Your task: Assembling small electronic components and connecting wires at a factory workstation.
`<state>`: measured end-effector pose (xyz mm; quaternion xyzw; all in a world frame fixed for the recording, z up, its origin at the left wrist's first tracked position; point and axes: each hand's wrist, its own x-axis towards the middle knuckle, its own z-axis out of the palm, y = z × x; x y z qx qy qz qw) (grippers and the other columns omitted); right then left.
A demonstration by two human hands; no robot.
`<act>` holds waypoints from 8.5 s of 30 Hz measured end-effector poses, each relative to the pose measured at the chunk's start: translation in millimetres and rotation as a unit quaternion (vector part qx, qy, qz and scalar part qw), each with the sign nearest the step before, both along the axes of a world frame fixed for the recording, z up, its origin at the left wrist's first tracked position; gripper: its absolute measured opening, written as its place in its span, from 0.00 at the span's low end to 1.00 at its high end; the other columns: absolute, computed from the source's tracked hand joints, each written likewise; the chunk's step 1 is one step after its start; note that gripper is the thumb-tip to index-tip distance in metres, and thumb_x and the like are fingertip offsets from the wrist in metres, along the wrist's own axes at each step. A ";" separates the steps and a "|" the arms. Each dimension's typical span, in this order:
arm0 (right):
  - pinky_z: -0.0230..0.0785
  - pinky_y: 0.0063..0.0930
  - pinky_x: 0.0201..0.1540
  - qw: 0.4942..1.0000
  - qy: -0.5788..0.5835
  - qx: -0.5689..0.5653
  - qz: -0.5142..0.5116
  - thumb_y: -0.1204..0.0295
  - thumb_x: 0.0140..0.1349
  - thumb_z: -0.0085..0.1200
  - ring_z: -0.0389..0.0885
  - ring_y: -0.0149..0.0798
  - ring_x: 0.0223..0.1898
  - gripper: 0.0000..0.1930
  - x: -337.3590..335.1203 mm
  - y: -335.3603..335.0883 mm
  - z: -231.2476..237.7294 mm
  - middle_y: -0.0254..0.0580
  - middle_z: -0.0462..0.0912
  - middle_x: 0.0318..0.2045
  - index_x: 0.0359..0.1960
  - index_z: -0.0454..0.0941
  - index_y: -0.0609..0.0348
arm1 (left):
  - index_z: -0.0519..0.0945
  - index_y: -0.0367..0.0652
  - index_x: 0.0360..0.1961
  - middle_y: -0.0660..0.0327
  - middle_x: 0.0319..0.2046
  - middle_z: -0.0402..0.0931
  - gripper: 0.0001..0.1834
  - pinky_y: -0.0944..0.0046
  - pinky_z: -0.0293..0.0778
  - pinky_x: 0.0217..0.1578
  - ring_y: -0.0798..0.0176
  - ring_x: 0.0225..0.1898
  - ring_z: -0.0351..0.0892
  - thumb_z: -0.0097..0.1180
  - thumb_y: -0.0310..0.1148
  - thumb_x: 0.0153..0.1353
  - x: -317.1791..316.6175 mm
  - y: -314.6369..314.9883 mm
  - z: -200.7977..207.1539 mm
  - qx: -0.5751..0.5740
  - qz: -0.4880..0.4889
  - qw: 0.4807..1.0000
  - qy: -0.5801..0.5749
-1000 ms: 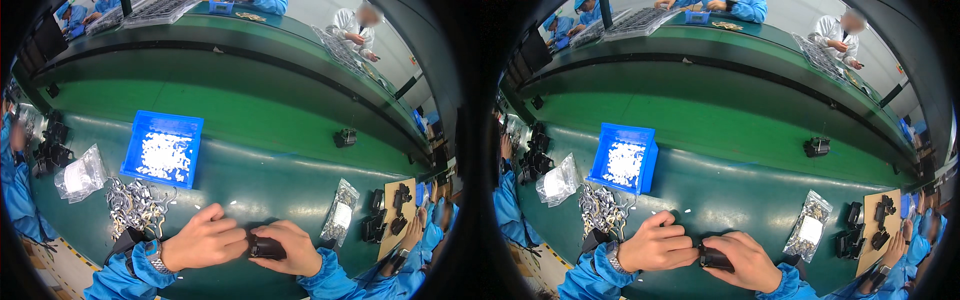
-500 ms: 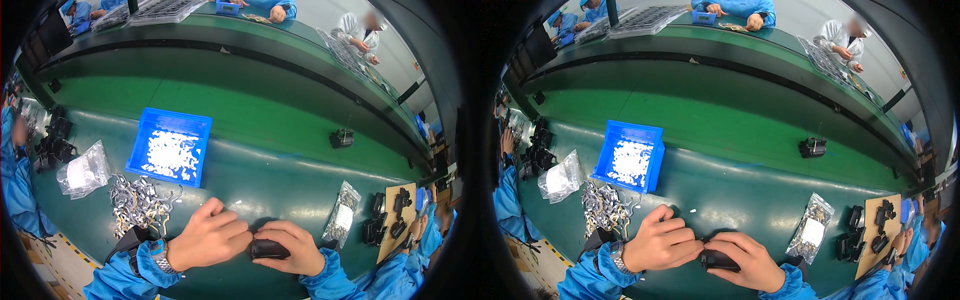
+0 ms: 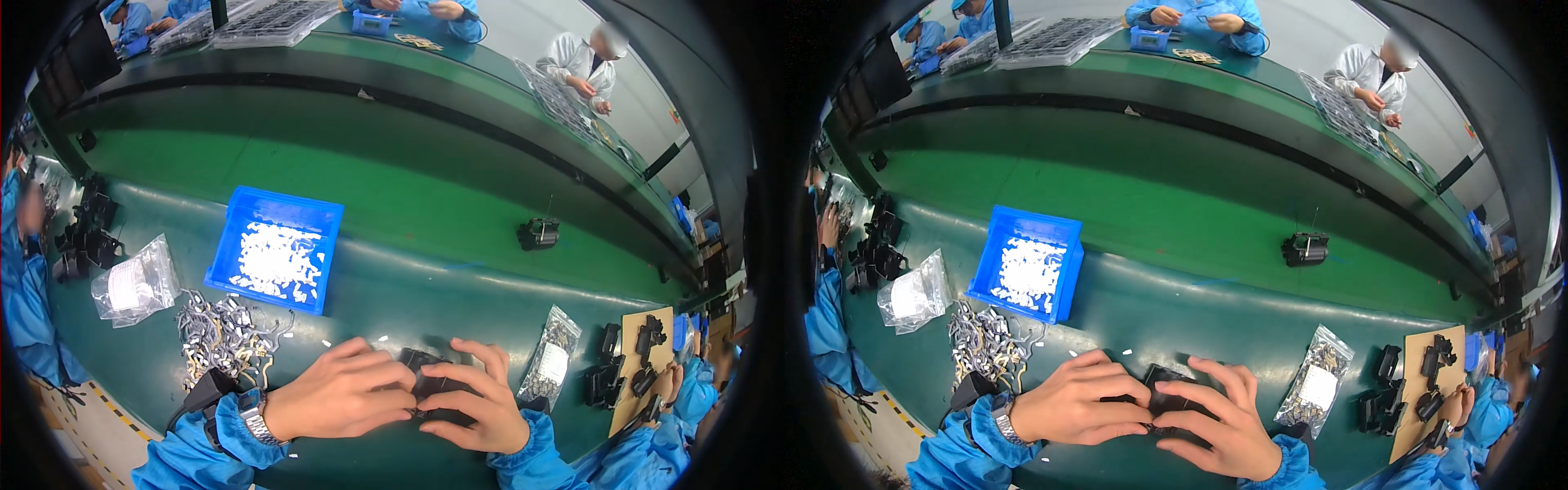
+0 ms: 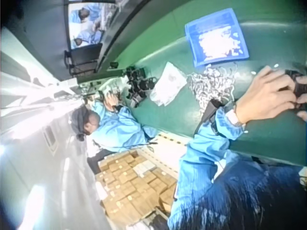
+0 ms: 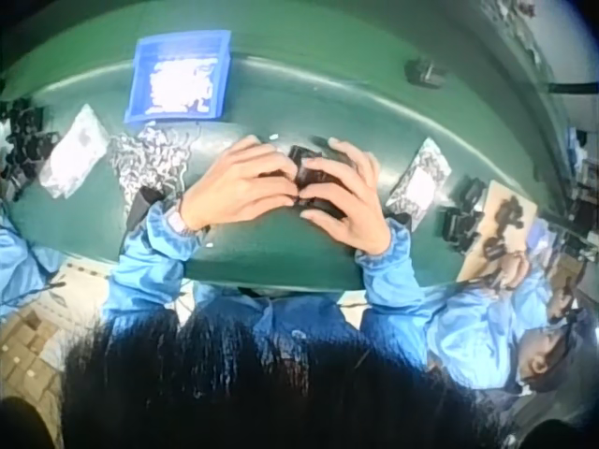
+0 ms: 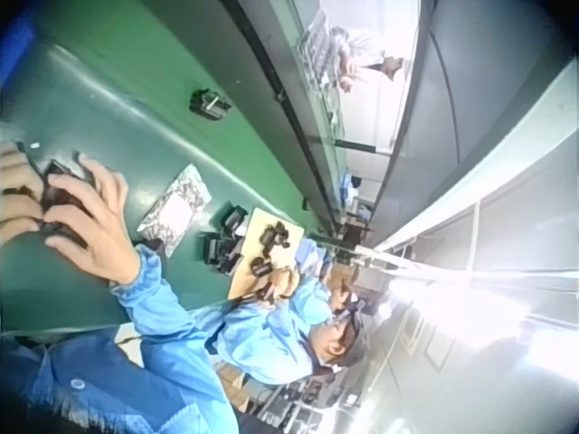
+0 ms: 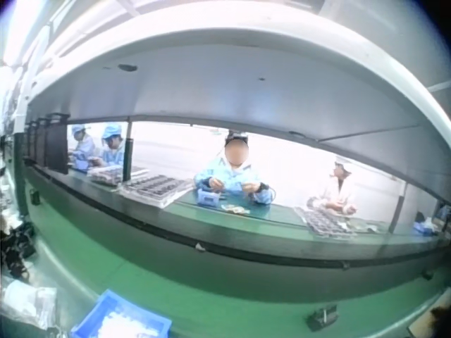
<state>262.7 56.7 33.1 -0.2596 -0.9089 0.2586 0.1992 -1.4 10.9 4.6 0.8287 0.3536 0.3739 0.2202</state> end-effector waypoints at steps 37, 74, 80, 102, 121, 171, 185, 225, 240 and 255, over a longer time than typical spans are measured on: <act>0.70 0.45 0.66 0.985 -0.102 0.067 0.120 0.69 0.56 0.74 0.79 0.48 0.65 0.33 -34.3 40.6 28.9 0.44 0.82 0.63 0.65 0.79 0.58 | 0.91 0.52 0.46 0.71 0.42 0.85 0.09 0.58 0.70 0.46 0.61 0.43 0.80 0.70 0.35 0.65 -0.5 -2.2 -4.7 0.026 0.096 0.990 -0.103; 0.76 0.34 0.45 0.983 0.007 0.172 -0.067 0.71 0.48 0.79 0.82 0.38 0.39 0.12 -15.1 21.0 18.9 0.28 0.88 0.30 0.36 0.94 0.45 | 0.88 0.46 0.30 0.67 0.29 0.83 0.05 0.59 0.67 0.33 0.60 0.31 0.78 0.75 0.30 0.55 2.2 -8.0 17.2 0.223 0.206 0.949 -0.084; 0.70 0.33 0.49 0.984 0.018 0.174 0.039 0.62 0.53 0.78 0.79 0.33 0.42 0.11 -15.0 6.6 -4.3 0.21 0.85 0.30 0.37 0.94 0.46 | 0.90 0.43 0.31 0.62 0.29 0.87 0.04 0.58 0.73 0.39 0.57 0.31 0.81 0.67 0.28 0.63 -20.9 -25.0 68.8 0.143 0.252 0.954 -0.075; 0.66 0.29 0.35 0.989 0.126 0.073 0.017 0.63 0.56 0.78 0.79 0.31 0.30 0.08 3.1 -24.0 -28.5 0.23 0.87 0.30 0.36 0.92 0.45 | 0.92 0.55 0.46 0.67 0.33 0.81 0.11 0.55 0.71 0.37 0.57 0.36 0.83 0.69 0.31 0.62 -76.8 -64.1 37.7 -0.006 0.364 0.870 0.332; 0.67 0.28 0.37 0.991 0.120 0.055 0.035 0.63 0.60 0.75 0.80 0.31 0.31 0.07 2.7 -20.0 -30.5 0.24 0.87 0.29 0.36 0.92 0.46 | 0.87 0.41 0.41 0.55 0.32 0.89 0.07 0.55 0.82 0.34 0.52 0.31 0.88 0.71 0.26 0.62 -91.4 -55.8 87.9 -0.143 0.373 0.900 0.171; 0.79 0.31 0.34 0.970 0.223 0.052 -0.087 0.75 0.56 0.73 0.85 0.36 0.30 0.06 -12.8 -17.4 -14.4 0.32 0.89 0.32 0.33 0.88 0.54 | 0.83 0.49 0.34 0.67 0.37 0.84 0.12 0.53 0.69 0.49 0.55 0.44 0.81 0.73 0.27 0.50 8.7 -10.5 39.6 0.137 0.243 0.959 0.046; 0.66 0.33 0.40 0.986 0.103 0.119 -0.062 0.71 0.48 0.70 0.81 0.35 0.32 0.07 -9.8 -22.7 -7.1 0.26 0.82 0.30 0.29 0.84 0.47 | 0.89 0.41 0.54 0.60 0.46 0.88 0.24 0.52 0.75 0.46 0.51 0.46 0.85 0.75 0.39 0.57 -0.9 -11.3 45.1 0.150 0.146 0.978 0.000; 0.72 0.32 0.49 0.979 0.159 -0.082 0.097 0.70 0.56 0.76 0.82 0.36 0.45 0.10 12.1 2.0 1.5 0.18 0.90 0.42 0.40 0.94 0.45 | 0.87 0.50 0.58 0.67 0.48 0.86 0.31 0.59 0.70 0.50 0.60 0.49 0.81 0.79 0.47 0.53 -6.3 -0.3 15.0 -0.069 0.016 0.991 0.117; 0.64 0.32 0.50 0.990 0.036 -0.041 0.127 0.66 0.53 0.71 0.79 0.33 0.48 0.10 7.4 4.9 11.9 0.13 0.90 0.42 0.38 0.95 0.40 | 0.86 0.48 0.57 0.69 0.46 0.84 0.32 0.62 0.69 0.48 0.65 0.44 0.79 0.75 0.50 0.52 5.3 -9.8 4.2 -0.015 0.015 0.994 0.104; 0.64 0.34 0.49 0.992 0.032 -0.024 0.122 0.64 0.53 0.76 0.80 0.33 0.47 0.10 7.8 3.6 10.0 0.14 0.90 0.41 0.38 0.94 0.39 | 0.87 0.51 0.56 0.71 0.44 0.82 0.33 0.61 0.67 0.46 0.66 0.44 0.78 0.73 0.58 0.52 7.8 -12.1 6.1 -0.002 0.033 0.990 0.140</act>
